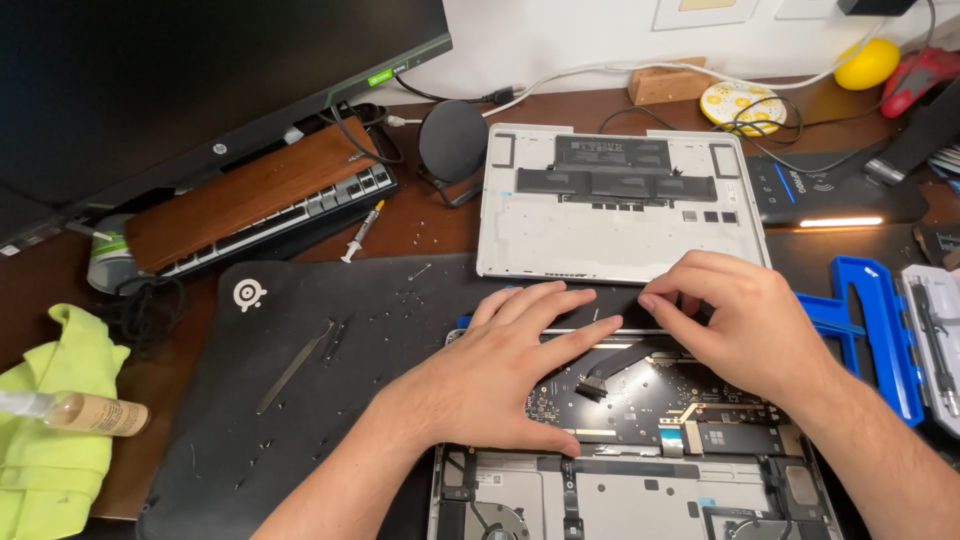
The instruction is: Connecting internal ribbon cables and fastening screws on a laptop motherboard during a repair process.
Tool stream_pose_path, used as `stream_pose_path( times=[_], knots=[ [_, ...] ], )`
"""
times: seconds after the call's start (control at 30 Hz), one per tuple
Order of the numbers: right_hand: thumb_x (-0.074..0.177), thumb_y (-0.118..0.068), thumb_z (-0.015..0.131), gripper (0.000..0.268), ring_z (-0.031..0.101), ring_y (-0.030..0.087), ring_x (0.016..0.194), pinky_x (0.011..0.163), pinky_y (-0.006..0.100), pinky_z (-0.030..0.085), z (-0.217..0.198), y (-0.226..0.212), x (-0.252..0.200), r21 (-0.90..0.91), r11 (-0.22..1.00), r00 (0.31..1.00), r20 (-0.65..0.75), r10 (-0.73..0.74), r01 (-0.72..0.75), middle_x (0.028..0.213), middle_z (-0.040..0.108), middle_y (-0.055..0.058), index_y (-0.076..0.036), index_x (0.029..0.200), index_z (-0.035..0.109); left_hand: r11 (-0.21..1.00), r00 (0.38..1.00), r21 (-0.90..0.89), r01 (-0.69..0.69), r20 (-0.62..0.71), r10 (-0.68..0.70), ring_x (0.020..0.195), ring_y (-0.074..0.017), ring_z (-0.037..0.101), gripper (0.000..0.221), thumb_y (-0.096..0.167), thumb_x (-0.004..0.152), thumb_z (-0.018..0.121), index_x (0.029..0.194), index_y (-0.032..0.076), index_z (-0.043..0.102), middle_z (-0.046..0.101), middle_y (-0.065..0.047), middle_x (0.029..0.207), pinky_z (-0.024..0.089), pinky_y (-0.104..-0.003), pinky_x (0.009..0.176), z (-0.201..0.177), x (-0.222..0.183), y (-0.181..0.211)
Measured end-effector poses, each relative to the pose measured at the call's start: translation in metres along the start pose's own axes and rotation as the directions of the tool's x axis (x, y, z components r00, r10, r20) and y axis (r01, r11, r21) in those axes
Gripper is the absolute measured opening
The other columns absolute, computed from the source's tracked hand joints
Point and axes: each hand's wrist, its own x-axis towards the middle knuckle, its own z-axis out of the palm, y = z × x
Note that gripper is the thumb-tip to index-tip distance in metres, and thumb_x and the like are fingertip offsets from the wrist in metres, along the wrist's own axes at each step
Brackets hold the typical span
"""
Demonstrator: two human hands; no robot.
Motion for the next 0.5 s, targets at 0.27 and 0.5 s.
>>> stream_pose_path(
  times=[0.27,0.5],
  knots=[
    [0.090,-0.020,0.072,0.010,0.062,0.009,0.063,0.055,0.025,0.049,-0.010,-0.005,-0.001,0.077,0.995,0.997,0.018,-0.070,0.068,0.073,0.071,-0.006,-0.015,0.085,0.079,0.994,0.998,-0.100,0.052,-0.039,-0.056,0.151,-0.0371,0.024,0.086,0.058,0.090,0.060,0.159,0.016,0.033,0.032,-0.017,0.164,0.013,-0.061,0.118,-0.013,0.001,0.004],
    [0.075,-0.037,0.089,0.039,0.068,0.011,0.080,0.067,0.028,0.054,-0.013,-0.008,-0.003,0.138,0.988,0.925,0.362,-0.115,0.069,0.093,0.072,-0.007,-0.023,0.110,0.080,0.983,0.731,-0.122,0.134,-0.657,-0.181,0.096,-0.0176,0.064,0.022,0.021,0.099,0.066,0.116,0.010,0.072,0.073,0.001,0.101,0.050,-0.034,0.088,-0.009,0.003,-0.014]
  ],
)
